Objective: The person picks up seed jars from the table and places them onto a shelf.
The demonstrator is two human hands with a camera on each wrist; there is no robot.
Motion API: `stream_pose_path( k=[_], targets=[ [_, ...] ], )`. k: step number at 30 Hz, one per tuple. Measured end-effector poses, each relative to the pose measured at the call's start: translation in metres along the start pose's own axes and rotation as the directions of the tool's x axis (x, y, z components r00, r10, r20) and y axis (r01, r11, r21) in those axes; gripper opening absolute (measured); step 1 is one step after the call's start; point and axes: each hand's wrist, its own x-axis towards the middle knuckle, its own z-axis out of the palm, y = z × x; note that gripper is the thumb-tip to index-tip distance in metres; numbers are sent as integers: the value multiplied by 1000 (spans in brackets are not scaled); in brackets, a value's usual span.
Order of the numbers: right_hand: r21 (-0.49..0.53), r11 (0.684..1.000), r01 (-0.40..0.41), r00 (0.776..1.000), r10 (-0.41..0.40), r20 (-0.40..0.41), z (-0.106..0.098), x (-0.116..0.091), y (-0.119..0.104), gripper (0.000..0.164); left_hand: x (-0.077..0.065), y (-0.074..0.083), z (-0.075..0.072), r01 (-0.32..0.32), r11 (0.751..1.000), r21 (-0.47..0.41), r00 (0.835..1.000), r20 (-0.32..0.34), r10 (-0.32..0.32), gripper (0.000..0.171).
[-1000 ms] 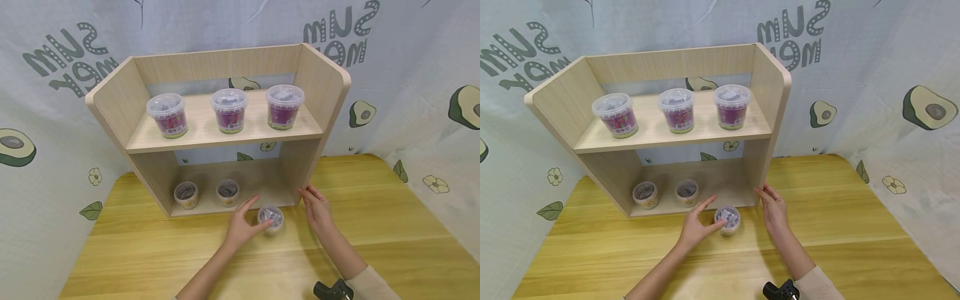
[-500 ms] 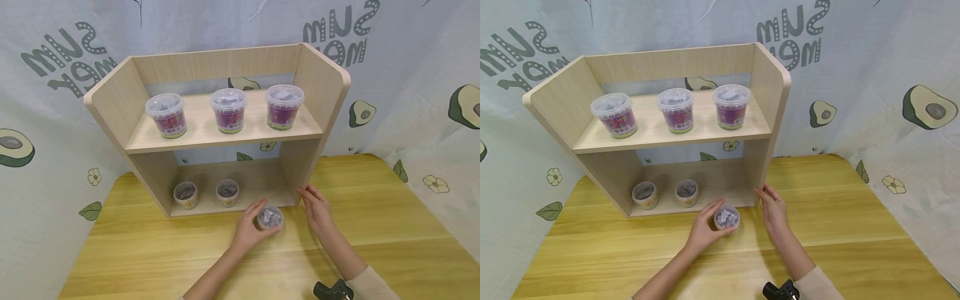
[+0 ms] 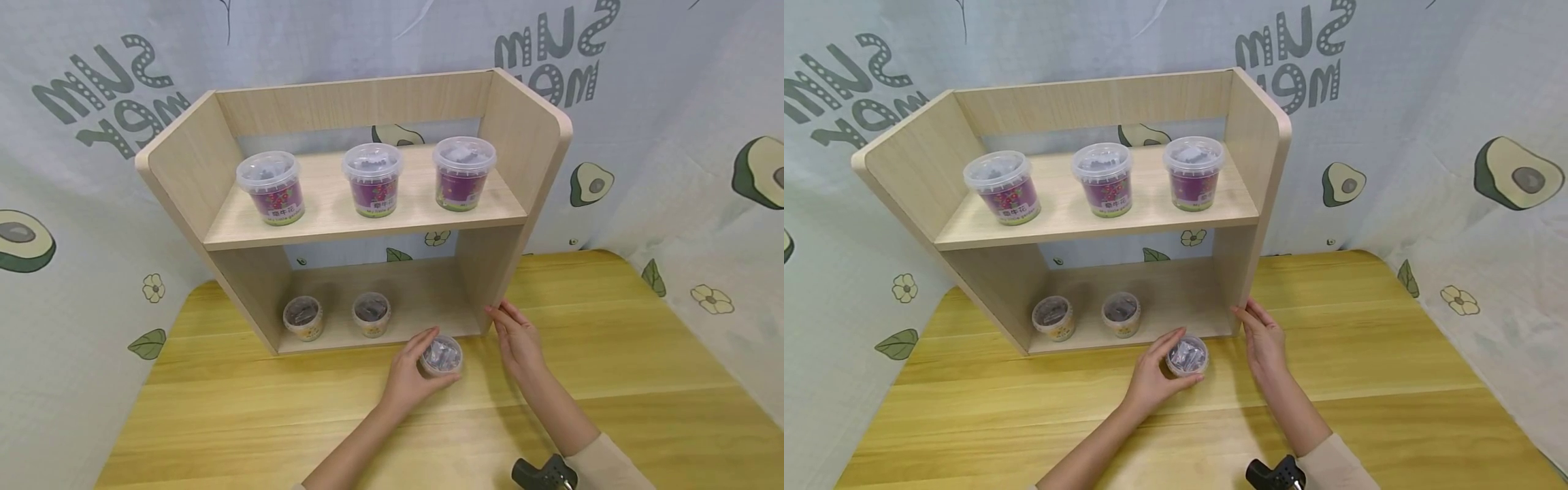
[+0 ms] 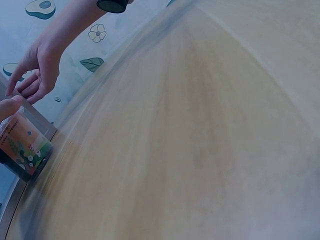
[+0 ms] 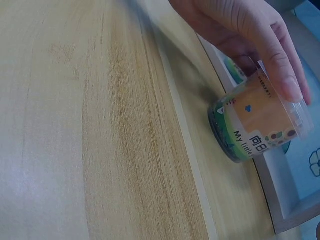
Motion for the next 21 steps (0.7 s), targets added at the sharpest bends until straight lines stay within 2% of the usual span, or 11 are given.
stream_pose_path(
  k=[21],
  targets=[
    [19, 1000, 15, 1000, -16, 4, -1, 1, 1, 29, -1, -1, 0, 22, 998, -54, 1000, 3, -22, 76]
  ],
)
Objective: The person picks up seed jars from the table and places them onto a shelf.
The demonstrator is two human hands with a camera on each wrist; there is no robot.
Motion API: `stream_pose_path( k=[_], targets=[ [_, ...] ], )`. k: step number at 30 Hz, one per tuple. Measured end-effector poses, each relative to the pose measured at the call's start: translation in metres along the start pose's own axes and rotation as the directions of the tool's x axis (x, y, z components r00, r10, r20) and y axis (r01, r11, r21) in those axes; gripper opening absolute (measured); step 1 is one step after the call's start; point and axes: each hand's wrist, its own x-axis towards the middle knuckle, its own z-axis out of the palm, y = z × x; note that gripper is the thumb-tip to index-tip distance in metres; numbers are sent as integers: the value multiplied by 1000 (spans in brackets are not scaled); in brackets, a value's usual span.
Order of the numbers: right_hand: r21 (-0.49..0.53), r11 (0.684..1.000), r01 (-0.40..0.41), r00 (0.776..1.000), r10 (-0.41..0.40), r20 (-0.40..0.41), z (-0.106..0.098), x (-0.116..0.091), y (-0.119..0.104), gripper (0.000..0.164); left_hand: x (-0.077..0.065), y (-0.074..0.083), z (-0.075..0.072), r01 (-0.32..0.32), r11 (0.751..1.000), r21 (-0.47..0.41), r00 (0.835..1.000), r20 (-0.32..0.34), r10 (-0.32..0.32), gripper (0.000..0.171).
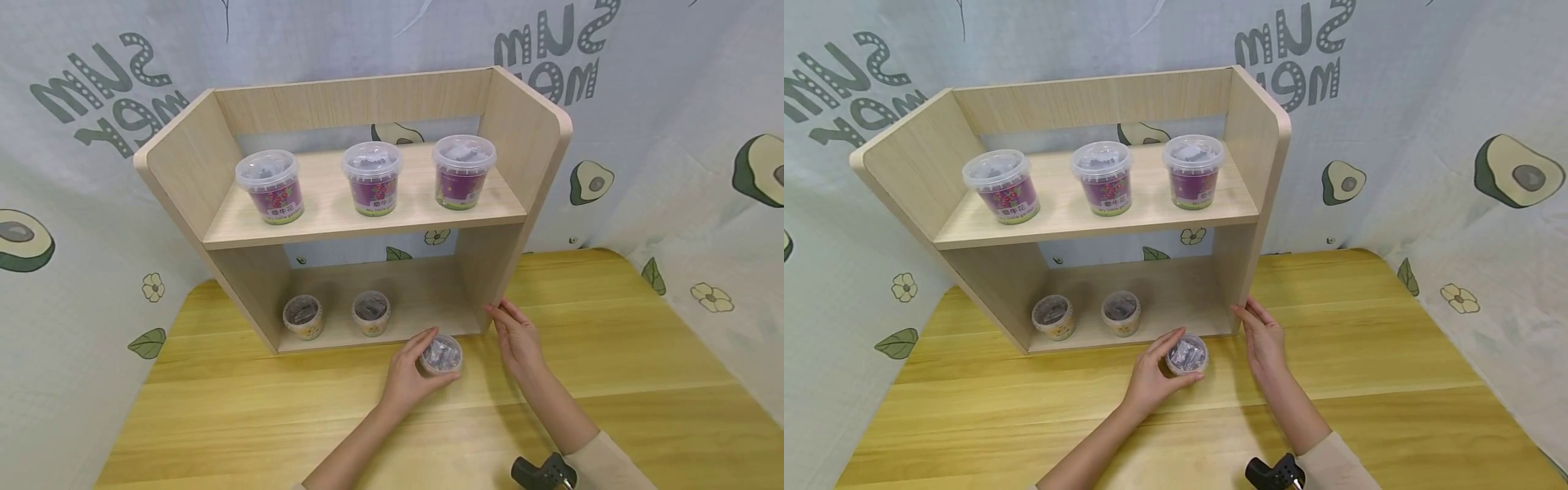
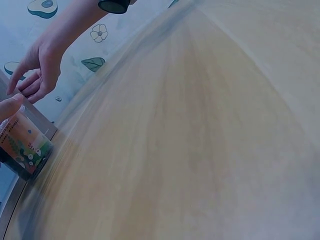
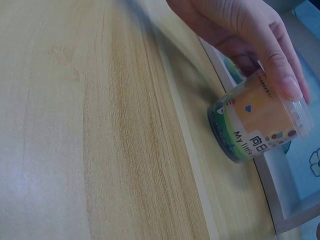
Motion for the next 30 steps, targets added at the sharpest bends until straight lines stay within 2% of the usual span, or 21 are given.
stream_pose_path(
  k=[7, 17, 23, 30],
  targets=[
    [5, 1000, -3, 1000, 3, -16, 0, 1, 0, 30, 0, -1, 1, -10, 1000, 18, 1000, -13, 10, 75],
    [-11, 1000, -8, 1000, 8, -9, 0, 0, 0, 28, -1, 0, 1, 27, 1000, -16, 999, -20, -27, 78],
    [-13, 1000, 7, 1000, -7, 7, -1, 0, 1, 30, 2, 11, -6, 58, 996, -60, 998, -24, -60, 76],
    [1, 999, 35, 999, -35, 21, -1, 0, 1, 32, 5, 19, -10, 68, 996, -65, 997, -35, -70, 76]
  ],
)
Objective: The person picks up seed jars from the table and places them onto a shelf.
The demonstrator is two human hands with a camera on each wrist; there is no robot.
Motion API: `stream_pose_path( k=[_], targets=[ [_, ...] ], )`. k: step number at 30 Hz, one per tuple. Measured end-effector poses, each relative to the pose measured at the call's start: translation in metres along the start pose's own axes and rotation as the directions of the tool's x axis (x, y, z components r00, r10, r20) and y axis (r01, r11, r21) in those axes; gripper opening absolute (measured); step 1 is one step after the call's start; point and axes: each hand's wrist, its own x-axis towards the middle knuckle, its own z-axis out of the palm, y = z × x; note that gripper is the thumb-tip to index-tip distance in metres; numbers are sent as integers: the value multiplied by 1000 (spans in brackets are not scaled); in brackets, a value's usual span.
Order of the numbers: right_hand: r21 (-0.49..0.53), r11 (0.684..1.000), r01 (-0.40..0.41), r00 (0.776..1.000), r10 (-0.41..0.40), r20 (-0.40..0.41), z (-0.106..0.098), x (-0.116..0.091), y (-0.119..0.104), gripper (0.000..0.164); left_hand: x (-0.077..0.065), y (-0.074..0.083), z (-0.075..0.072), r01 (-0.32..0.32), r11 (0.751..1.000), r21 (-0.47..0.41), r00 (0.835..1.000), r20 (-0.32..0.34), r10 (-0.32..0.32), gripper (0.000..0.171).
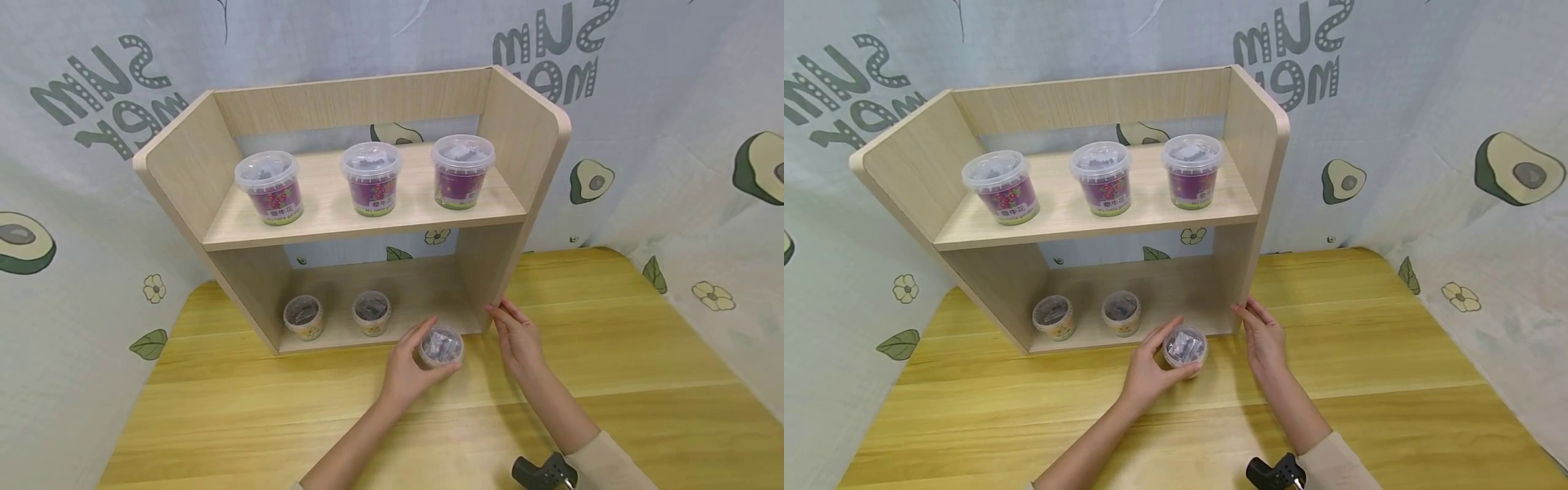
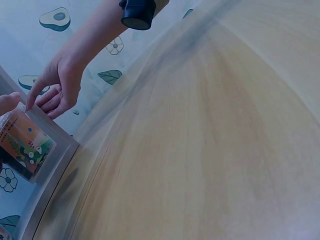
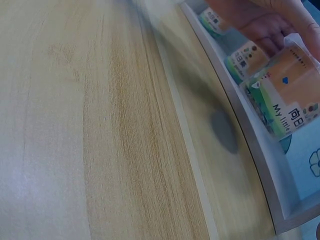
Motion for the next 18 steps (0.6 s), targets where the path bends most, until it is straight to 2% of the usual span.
stream_pose_path(
  k=[5, 12, 18],
  targets=[
    [-7, 1000, -9, 1000, 9, -6, 0, 0, 0, 32, 0, 0, 0, 6, 1000, -7, 1000, -5, -6, 75],
    [-10, 1000, -1, 1000, 1, 12, 0, -1, -1, 30, 0, 0, 0, -18, 1000, 1, 1000, -9, 18, 75],
    [-23, 1000, -20, 1000, 19, -14, 0, 0, -1, 29, 0, 0, 0, -14, 1000, -3, 1000, -4, 14, 74]
  ],
)
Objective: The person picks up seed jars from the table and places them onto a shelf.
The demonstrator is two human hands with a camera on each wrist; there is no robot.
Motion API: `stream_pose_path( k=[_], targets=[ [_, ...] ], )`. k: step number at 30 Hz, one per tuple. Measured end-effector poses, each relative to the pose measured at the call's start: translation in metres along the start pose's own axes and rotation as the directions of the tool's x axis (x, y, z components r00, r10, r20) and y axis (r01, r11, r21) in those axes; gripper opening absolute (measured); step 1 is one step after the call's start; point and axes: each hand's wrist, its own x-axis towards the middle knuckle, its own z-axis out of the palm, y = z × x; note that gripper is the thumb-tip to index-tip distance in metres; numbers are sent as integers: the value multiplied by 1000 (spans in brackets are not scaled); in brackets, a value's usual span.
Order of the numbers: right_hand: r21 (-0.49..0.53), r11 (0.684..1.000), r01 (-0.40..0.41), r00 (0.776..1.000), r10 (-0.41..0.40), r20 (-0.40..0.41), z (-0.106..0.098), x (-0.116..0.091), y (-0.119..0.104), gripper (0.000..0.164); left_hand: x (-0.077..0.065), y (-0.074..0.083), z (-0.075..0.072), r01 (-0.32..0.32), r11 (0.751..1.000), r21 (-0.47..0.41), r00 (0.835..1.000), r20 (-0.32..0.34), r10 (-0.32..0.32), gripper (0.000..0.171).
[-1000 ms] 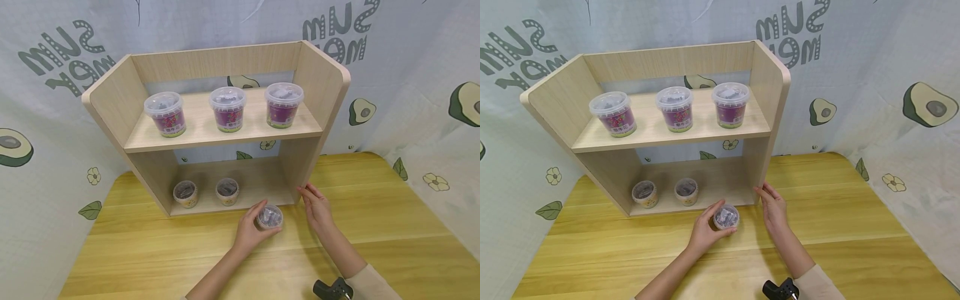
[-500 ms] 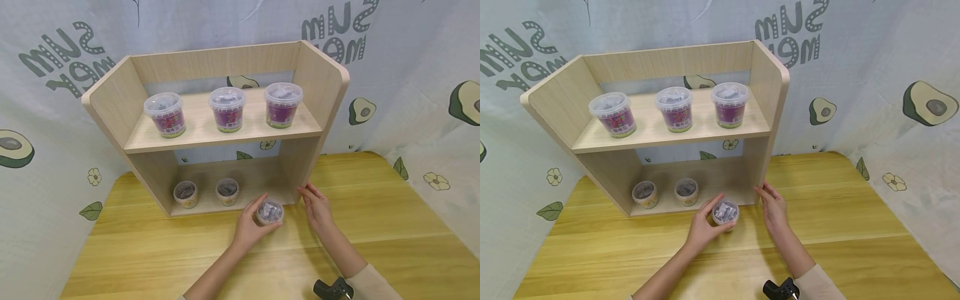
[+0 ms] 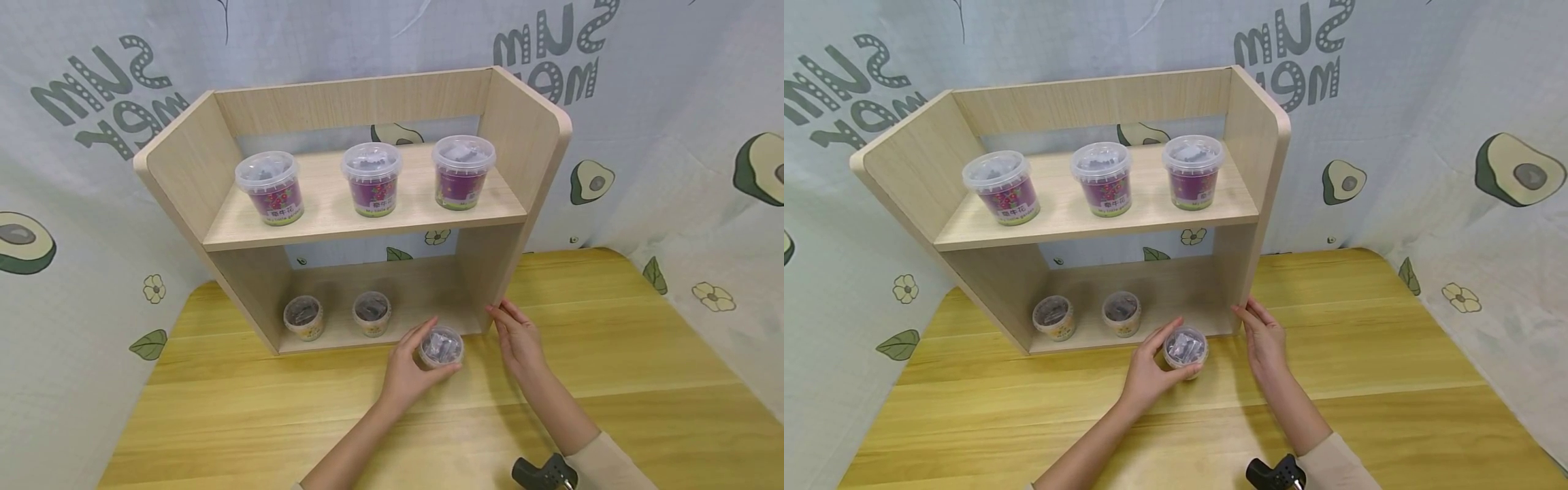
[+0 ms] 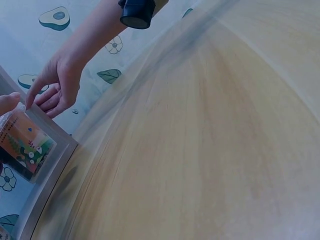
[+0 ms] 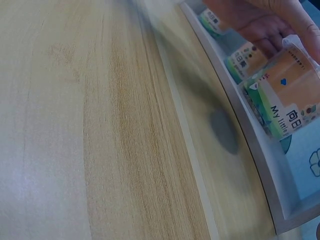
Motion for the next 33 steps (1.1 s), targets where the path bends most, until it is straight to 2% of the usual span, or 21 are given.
stream_pose_path(
  k=[6, 12, 17, 24, 30, 33],
  targets=[
    [-16, 1000, -15, 1000, 14, -14, 0, 1, 0, 29, 0, 0, 0, 9, 1000, -12, 1000, 5, -9, 74],
    [16, 1000, -26, 1000, 27, -16, 0, 0, -1, 29, 4, 0, 0, 17, 1000, -16, 1000, 18, -17, 72],
    [27, 999, -28, 999, 28, -17, -1, 1, -1, 29, 16, 1, -1, 14, 999, -42, 1000, 21, -13, 72],
    [6, 1000, -10, 1000, 10, -4, -2, 2, 1, 29, 38, 9, -4, 3, 999, -53, 1000, -17, -4, 73],
    [-8, 1000, 8, 1000, -8, 11, -1, 2, 1, 31, 48, 12, -4, 4, 1000, -20, 1000, -25, -5, 73],
    [-2, 1000, 13, 1000, -13, 0, 0, 2, 1, 32, 51, 9, -1, 25, 999, -38, 999, -26, -26, 73]
  ],
)
